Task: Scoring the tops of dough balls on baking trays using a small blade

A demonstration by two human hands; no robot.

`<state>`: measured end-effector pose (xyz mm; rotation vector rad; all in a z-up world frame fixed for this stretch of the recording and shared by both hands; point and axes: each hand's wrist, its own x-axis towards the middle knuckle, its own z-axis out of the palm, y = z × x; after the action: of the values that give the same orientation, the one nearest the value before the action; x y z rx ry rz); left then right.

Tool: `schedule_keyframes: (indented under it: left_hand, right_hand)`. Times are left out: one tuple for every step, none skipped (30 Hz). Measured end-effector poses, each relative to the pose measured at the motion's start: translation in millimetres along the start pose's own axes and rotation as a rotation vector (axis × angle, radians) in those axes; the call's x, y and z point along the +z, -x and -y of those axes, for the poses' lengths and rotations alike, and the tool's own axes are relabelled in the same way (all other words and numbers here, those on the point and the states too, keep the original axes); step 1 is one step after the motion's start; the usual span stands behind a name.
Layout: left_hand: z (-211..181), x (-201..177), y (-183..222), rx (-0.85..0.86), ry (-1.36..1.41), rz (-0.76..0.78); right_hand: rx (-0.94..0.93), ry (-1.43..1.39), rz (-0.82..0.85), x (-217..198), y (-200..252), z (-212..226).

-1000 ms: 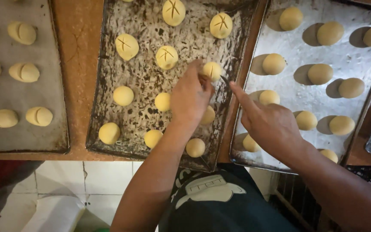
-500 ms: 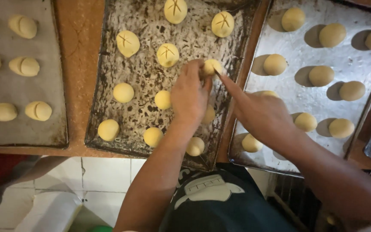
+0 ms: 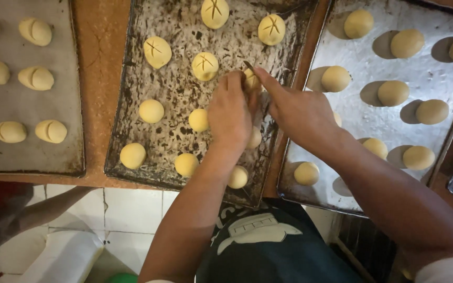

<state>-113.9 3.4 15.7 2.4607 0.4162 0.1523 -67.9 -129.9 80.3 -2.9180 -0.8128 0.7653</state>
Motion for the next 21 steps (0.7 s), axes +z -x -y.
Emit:
schedule_keyframes:
  left_hand:
    - [-0.2,-2.1,0.8,-0.014,-0.013,0.011]
    - [-1.0,-2.1,0.4,-0.015,-0.012,0.010]
    - [-1.1,-2.9,0.2,-0.053,0.010,0.064]
    - [-0.7,-4.8,-0.8,-0.095,0.033,0.111]
    - [1.4,-2.6,-1.9,-0.101,0.036,0.103]
    - [3.4,-0.9,-2.8,-0.064,-0.007,0.077]
    - [5.0,0.1,-3.5,-0.029,-0.051,0.052]
    - [-1.7,-21.3,-1.1,-0.029,-0.052,0.035]
    - [-8.7,-42.6,1.6,-0.039,0.001,0.140]
    - [-14.8,-63.3,6.7,-0.052,0.053,0.250]
    - [-1.7,-72.8,11.8,-0.056,0.050,0.240]
    - [13.2,-83.7,18.0,0.019,-0.050,0.049]
    - [28.6,-94.6,24.5,0.097,-0.150,-0.139]
    - [45.4,-109.5,28.4,0.091,-0.159,-0.144]
    - [62.8,-125.0,32.7,0.000,-0.247,-0.123]
    - [79.4,-139.7,36.8,-0.093,-0.327,-0.104]
    - [99.4,-137.8,40.1,-0.101,-0.329,-0.111]
    - [119.2,-134.6,42.8,-0.126,-0.384,-0.082]
    - [139.7,-131.7,45.6,-0.151,-0.438,-0.052]
    - [139.1,-133.2,46.5,-0.163,-0.432,-0.061]
    - [139.0,-134.8,47.1,-0.217,-0.361,-0.012]
  right_hand:
    - [-0.124,0.082,-0.174,15.3,-5.0,-6.2]
    - [-0.125,0.084,-0.173,-7.4,6.2,4.0]
    - [0.033,-0.024,0.078,-30.0,17.3,15.4]
    - [0.187,-0.124,0.326,-53.9,27.3,27.8]
    - [0.180,-0.116,0.324,-50.5,34.5,24.0]
    - [0.169,-0.059,0.299,-47.2,42.2,20.2]
    - [0.159,-0.001,0.273,-44.5,50.4,16.3]
    - [0.149,0.005,0.261,-44.0,55.0,19.0]
    - [0.122,-0.032,0.168,-43.7,59.4,21.3]
    - [0.095,-0.073,0.082,-41.8,64.4,23.9]
    - [0.085,-0.070,0.077,-40.6,63.3,29.9]
    - [0.074,-0.097,0.060,-38.2,62.2,37.7]
    - [0.063,-0.123,0.043,-35.3,60.8,46.0]
    - [0.051,-0.126,0.044,-40.4,57.4,62.9]
    - [0.053,-0.157,0.164,-45.3,54.2,80.7]
    - [0.057,-0.180,0.284,-51.5,51.2,98.2]
    - [0.048,-0.175,0.284,-46.0,46.1,110.2]
    - [-0.045,-0.133,0.267,-41.0,40.6,121.6]
    - [-0.137,-0.090,0.251,-35.7,34.9,133.9]
    - [-0.146,-0.077,0.252,-22.9,33.0,139.4]
    - [-0.279,-0.126,0.069,-9.8,30.7,145.0]
